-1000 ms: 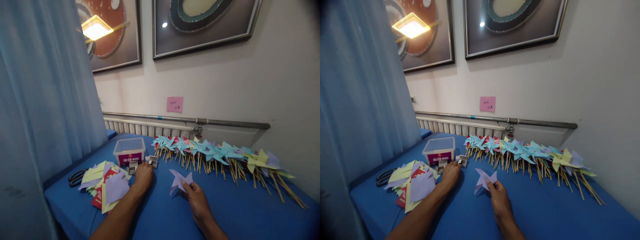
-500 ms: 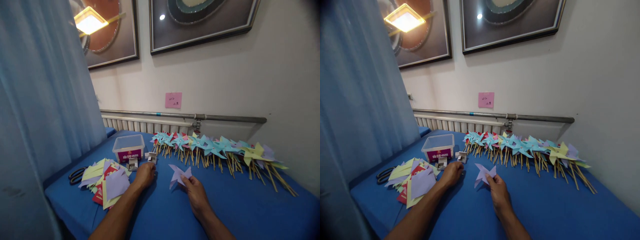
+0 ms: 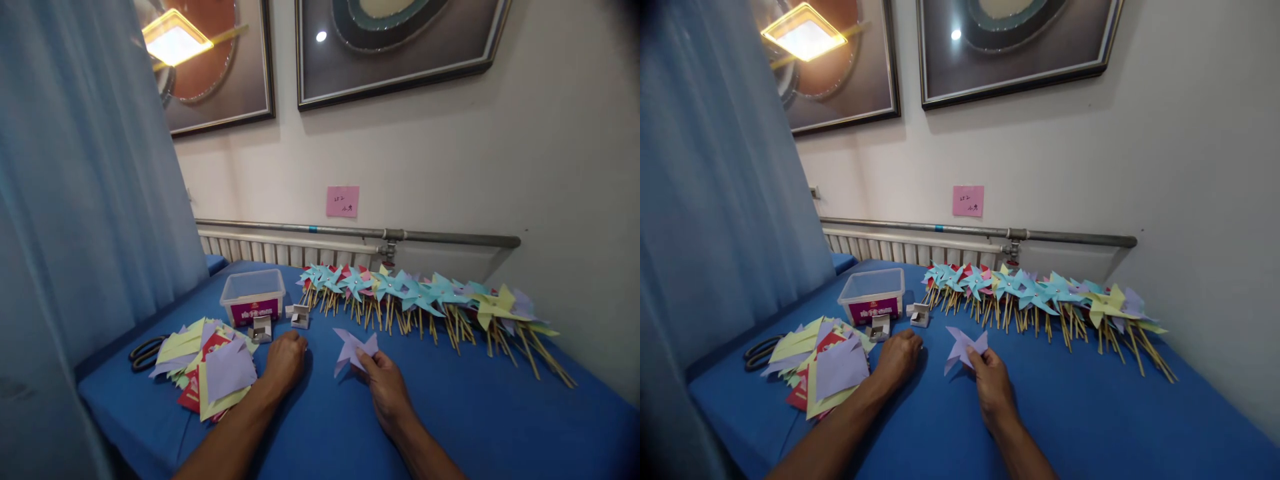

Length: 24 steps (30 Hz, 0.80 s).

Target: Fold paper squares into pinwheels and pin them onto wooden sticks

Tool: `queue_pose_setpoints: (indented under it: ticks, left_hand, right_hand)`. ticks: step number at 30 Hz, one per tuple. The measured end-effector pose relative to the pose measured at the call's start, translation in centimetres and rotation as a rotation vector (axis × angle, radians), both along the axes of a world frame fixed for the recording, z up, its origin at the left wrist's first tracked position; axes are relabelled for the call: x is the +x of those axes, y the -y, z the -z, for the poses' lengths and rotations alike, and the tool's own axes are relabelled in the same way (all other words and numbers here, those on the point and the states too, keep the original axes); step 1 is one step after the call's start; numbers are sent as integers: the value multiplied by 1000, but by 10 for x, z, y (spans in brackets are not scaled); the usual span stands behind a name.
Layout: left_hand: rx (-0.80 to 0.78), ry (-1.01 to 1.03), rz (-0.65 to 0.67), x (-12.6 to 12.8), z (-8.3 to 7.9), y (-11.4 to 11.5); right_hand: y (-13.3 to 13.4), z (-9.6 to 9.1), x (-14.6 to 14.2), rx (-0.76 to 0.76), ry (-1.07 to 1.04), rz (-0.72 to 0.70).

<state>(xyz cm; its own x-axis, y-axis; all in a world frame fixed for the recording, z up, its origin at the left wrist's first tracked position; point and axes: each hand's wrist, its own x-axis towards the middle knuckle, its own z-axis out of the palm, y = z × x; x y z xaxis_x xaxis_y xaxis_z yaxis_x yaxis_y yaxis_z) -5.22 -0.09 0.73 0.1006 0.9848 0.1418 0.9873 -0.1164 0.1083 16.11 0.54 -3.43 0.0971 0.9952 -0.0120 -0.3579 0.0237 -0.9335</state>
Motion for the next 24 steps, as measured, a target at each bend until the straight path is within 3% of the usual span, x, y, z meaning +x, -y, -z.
queue_pose_setpoints:
  ticks: [10,19,24]
  left_hand:
    - [31,-40,17,2,9,-4]
    - [86,-49,18,5,6,-10]
    - [40,-45,-17,4,4,-11]
  right_hand:
    - [-3,3,-1,10,7,7]
    - [-1,-2,-2,6,-2,6]
    - [1,-4,-1,10,-3,-4]
